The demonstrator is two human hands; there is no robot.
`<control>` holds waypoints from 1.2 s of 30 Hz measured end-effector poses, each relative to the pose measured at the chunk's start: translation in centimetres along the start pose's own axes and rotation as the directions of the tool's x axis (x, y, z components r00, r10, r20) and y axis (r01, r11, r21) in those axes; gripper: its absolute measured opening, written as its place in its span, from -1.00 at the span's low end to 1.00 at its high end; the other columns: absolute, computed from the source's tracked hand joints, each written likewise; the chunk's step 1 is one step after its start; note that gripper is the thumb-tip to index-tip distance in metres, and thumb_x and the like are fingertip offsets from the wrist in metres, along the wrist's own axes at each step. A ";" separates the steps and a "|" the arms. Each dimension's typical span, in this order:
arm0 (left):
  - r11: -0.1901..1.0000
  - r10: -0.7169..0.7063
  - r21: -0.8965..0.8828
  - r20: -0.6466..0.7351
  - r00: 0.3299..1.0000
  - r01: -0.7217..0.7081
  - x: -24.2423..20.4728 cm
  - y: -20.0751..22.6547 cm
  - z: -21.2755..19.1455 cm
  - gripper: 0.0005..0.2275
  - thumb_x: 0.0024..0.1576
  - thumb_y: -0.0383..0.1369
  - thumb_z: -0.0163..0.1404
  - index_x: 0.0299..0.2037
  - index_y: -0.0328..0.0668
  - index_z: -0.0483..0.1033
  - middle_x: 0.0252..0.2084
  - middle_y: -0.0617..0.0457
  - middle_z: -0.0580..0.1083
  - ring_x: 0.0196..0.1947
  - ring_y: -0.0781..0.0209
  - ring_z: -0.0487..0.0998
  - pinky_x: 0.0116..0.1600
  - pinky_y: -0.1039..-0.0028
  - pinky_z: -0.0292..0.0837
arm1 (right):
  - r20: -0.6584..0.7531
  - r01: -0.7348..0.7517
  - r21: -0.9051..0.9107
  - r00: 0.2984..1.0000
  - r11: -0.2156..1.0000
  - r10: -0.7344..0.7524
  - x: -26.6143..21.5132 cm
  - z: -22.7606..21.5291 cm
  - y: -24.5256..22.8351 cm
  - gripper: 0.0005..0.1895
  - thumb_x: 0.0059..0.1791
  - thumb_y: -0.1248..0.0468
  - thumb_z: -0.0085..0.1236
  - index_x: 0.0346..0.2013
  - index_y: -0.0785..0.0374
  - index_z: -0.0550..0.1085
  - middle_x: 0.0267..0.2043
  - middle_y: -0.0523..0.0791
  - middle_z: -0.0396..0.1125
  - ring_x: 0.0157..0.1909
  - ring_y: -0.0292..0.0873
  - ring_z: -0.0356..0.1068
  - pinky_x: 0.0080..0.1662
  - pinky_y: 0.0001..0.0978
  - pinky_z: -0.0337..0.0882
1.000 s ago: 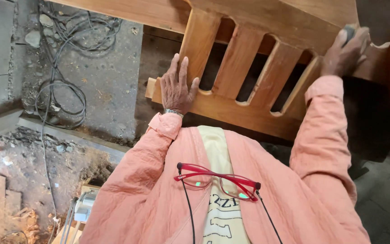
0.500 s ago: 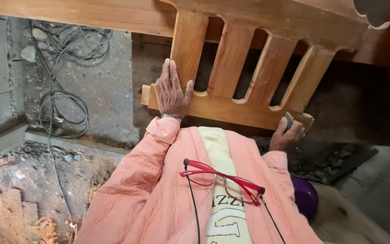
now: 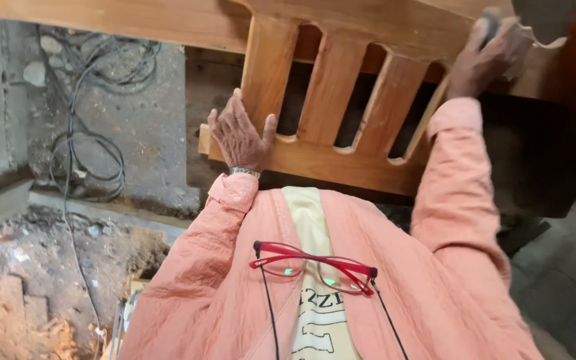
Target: The person sands a wooden chair backrest using a sanding block. They hold the chair steady with their left hand while moving the sanding block with their right hand across the vertical slats and horizontal rails.
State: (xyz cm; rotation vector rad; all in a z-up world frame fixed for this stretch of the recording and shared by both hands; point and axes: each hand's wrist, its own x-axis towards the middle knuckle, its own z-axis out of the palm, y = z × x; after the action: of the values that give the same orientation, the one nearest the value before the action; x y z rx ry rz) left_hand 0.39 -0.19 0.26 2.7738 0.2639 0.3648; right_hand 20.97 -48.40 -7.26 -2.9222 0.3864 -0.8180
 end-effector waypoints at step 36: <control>0.960 0.162 -0.201 -0.167 0.972 -0.195 -0.2 -7.0 0.7 -0.78 0.23 -0.07 0.05 -0.24 0.03 0.51 -0.16 0.13 0.47 -0.10 0.07 0.48 0.08 0.23 0.30 | -0.026 0.239 -0.541 0.954 0.806 -0.300 -29.2 -3.9 -7.3 -0.76 0.17 0.07 0.00 -0.09 0.18 0.39 -0.14 0.09 0.23 -0.04 0.15 0.25 0.13 -0.06 0.25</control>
State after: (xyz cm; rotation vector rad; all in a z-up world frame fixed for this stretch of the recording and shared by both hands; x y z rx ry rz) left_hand -0.54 6.02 -2.86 2.5648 0.0048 0.6101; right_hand -3.53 -33.77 -17.46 -3.5252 0.2314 -1.0603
